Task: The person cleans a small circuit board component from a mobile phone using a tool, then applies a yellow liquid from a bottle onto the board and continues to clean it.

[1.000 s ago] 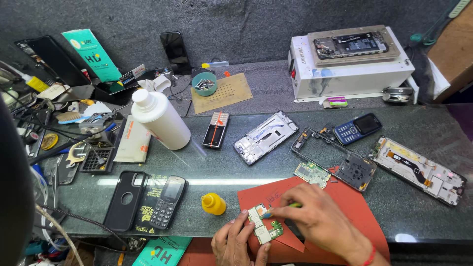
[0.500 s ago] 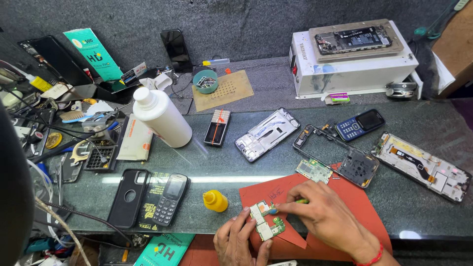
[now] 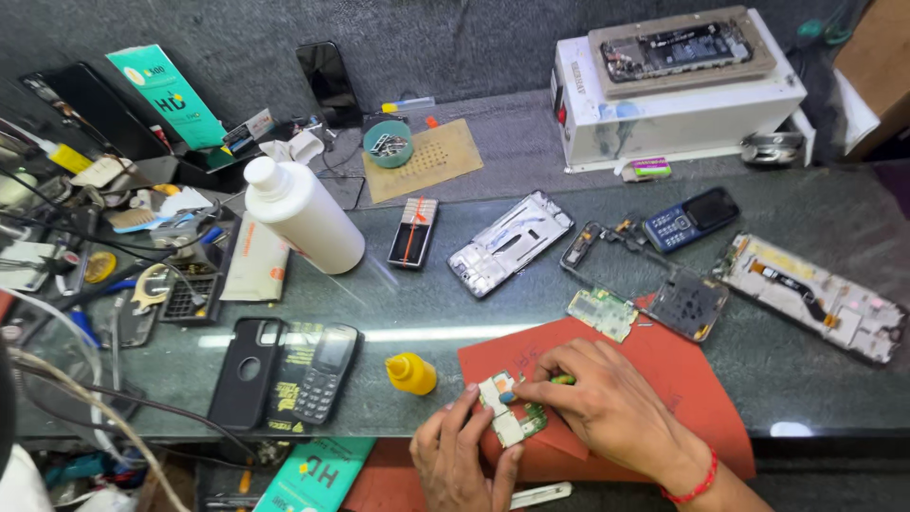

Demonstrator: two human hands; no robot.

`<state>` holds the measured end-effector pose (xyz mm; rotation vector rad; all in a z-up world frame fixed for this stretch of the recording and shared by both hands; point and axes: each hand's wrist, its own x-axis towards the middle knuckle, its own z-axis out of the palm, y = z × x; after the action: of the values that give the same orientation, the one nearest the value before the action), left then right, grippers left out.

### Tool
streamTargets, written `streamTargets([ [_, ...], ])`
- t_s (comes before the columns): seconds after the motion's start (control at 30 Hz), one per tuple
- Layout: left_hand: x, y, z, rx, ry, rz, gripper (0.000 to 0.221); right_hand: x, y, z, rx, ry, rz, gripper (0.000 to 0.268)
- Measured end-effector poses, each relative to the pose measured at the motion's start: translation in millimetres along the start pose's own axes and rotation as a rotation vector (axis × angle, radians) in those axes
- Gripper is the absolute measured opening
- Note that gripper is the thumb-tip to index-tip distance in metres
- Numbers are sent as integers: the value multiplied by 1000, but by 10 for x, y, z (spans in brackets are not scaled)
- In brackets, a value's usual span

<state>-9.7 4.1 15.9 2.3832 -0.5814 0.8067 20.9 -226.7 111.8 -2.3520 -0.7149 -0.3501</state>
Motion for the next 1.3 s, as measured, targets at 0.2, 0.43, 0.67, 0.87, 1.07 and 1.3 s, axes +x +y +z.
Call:
streamTargets([
  [0.2, -20, -78, 143, 34, 95, 30, 49, 41, -7, -26, -70, 12, 0, 34],
  [0.43, -118, -214, 236, 77, 107, 77, 49, 48, 15, -26, -139, -11, 94, 37],
  [0.67, -79, -154, 164, 58, 69, 48, 48, 78, 12, 52, -150, 53, -82, 36],
  [0.87, -46, -141, 126, 15, 34, 33, 49, 60, 8, 97, -150, 39, -90, 33],
  [1.07, -77, -126, 142, 15, 41, 23, 49, 65, 31, 107, -155, 27, -90, 34],
  [1.3, -52, -112, 63, -11, 0, -17, 49, 82, 84, 146, -189, 13, -61, 38],
])
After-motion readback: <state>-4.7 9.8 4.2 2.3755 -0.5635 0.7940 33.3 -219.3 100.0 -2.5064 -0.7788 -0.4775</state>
